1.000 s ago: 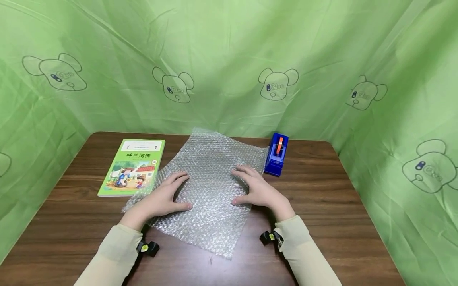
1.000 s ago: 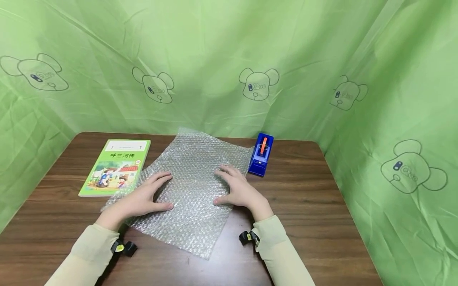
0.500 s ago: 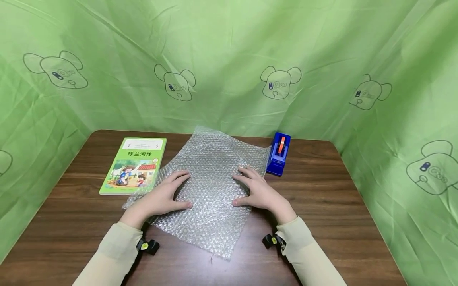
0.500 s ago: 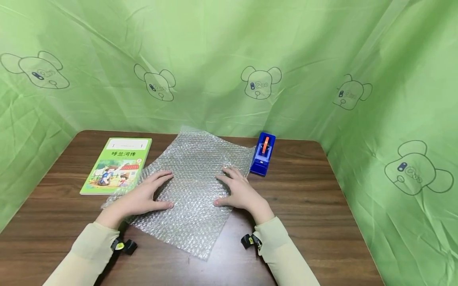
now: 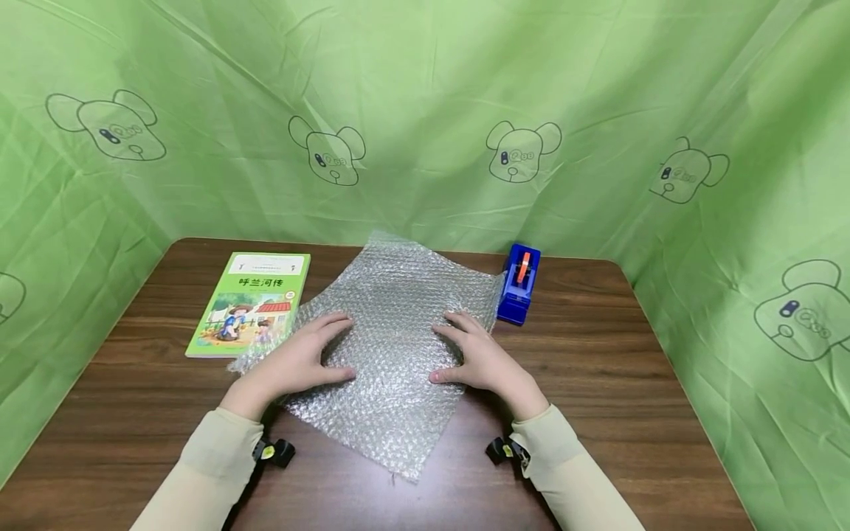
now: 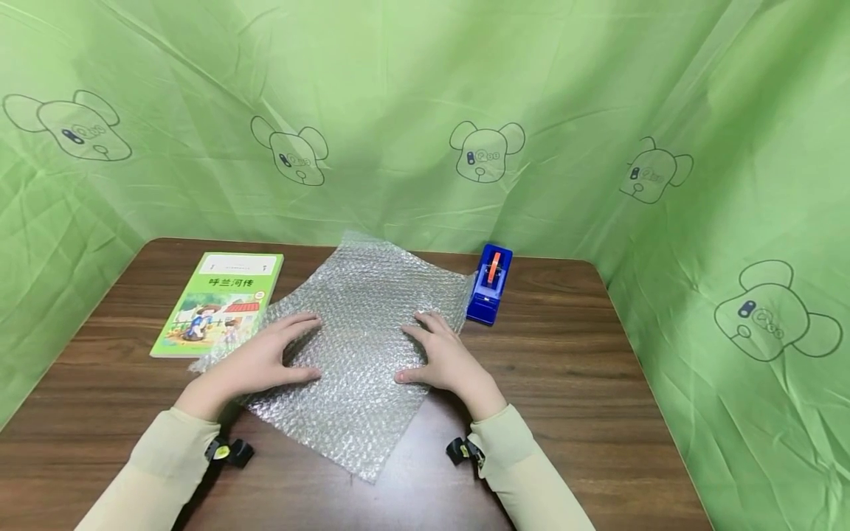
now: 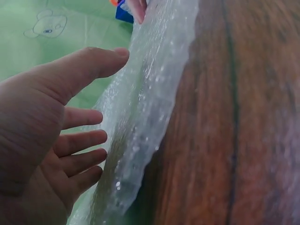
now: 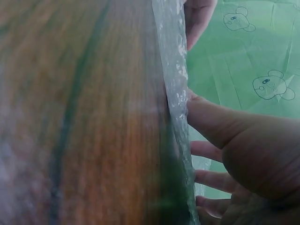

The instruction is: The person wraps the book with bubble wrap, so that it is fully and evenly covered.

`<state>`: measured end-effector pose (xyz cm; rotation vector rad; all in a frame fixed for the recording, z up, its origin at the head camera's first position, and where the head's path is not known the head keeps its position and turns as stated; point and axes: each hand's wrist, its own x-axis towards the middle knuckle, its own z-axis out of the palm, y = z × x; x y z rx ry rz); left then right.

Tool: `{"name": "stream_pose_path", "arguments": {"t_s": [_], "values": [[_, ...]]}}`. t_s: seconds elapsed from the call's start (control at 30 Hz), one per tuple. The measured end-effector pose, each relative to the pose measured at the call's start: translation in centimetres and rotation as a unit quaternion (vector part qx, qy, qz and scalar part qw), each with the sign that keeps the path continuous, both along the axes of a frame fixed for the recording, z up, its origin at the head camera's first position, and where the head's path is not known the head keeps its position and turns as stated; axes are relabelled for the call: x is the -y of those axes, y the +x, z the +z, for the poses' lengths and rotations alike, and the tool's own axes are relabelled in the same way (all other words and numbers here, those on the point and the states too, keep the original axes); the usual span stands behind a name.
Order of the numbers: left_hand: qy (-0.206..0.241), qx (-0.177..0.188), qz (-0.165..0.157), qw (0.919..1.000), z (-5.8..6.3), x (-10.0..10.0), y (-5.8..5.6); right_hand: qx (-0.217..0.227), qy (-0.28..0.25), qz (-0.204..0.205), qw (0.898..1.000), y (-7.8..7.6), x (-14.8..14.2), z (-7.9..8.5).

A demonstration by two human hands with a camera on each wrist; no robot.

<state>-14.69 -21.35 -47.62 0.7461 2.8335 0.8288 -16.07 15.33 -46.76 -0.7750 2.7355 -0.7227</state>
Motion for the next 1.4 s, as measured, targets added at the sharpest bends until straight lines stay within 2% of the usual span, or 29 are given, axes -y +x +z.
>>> {"name": "stream_pose_path", "arguments": {"t_s": [0.27,0.5,0.8,1.2,1.4], "values": [[0.004,-0.029,-0.013,0.9995,0.07,0.0,-0.2,-0.013,0.008,-0.016,1.0,0.42,0.01,0.37],[-0.018,-0.029,-0.014,0.9993,-0.03,-0.08,-0.01,-0.046,0.026,-0.02,0.998,0.43,-0.06,0.6],[-0.024,-0.012,-0.009,0.9996,-0.08,-0.17,0.14,-0.033,0.047,-0.052,0.997,0.6,0.16,0.63],[-0.027,-0.013,-0.015,0.9994,-0.12,0.04,-0.06,-0.045,0.051,-0.054,0.996,0.7,0.09,0.44],[-0.036,-0.012,-0.016,0.9991,-0.14,0.05,0.11,-0.048,0.036,-0.035,0.998,0.49,-0.46,0.42]]}}
